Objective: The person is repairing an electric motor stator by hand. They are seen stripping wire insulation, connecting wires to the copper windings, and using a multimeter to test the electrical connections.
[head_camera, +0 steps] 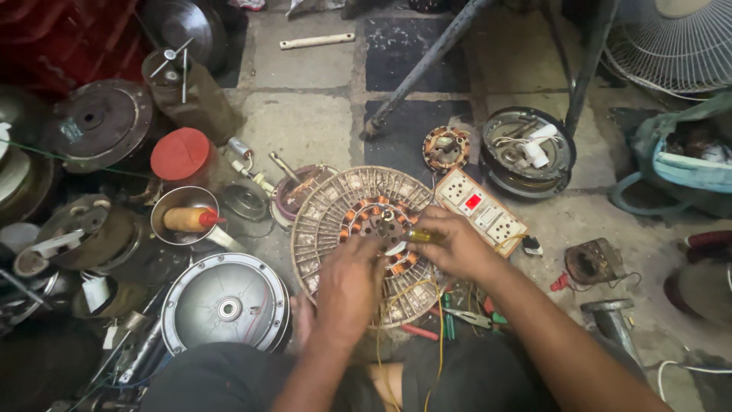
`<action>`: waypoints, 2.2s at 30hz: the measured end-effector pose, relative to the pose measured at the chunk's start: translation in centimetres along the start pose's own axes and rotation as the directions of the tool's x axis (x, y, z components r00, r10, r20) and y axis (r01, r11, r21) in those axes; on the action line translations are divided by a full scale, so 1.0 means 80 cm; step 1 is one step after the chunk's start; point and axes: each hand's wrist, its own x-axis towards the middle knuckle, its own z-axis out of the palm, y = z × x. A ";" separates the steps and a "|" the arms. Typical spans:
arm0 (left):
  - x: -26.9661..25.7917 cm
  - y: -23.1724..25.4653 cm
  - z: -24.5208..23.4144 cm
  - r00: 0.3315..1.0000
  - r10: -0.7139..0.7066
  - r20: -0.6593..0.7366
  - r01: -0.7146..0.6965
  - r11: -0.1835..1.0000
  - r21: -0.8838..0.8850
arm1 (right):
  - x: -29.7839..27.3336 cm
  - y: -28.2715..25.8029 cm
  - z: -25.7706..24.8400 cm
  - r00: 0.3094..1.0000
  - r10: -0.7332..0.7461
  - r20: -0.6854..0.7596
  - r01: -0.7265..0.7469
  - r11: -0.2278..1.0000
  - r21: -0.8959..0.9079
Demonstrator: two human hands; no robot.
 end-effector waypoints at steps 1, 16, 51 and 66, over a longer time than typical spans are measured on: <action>0.000 -0.003 -0.005 1.000 -0.017 -0.009 0.017 1.000 -0.012 | -0.001 0.001 0.001 1.000 0.009 0.001 -0.009 1.000 -0.005; -0.021 -0.005 0.018 0.970 -0.120 -0.212 0.136 0.989 0.062 | 0.000 0.006 0.004 0.999 0.042 0.008 -0.041 0.995 -0.091; -0.053 0.008 -0.032 0.964 0.039 -0.262 -0.039 0.999 0.002 | -0.001 0.020 0.000 0.987 0.158 -0.005 -0.158 0.986 -0.051; -0.178 -0.083 -0.161 0.950 -0.138 -0.280 0.241 0.895 0.375 | -0.120 0.060 0.000 0.641 0.696 -0.324 -0.767 0.557 -0.320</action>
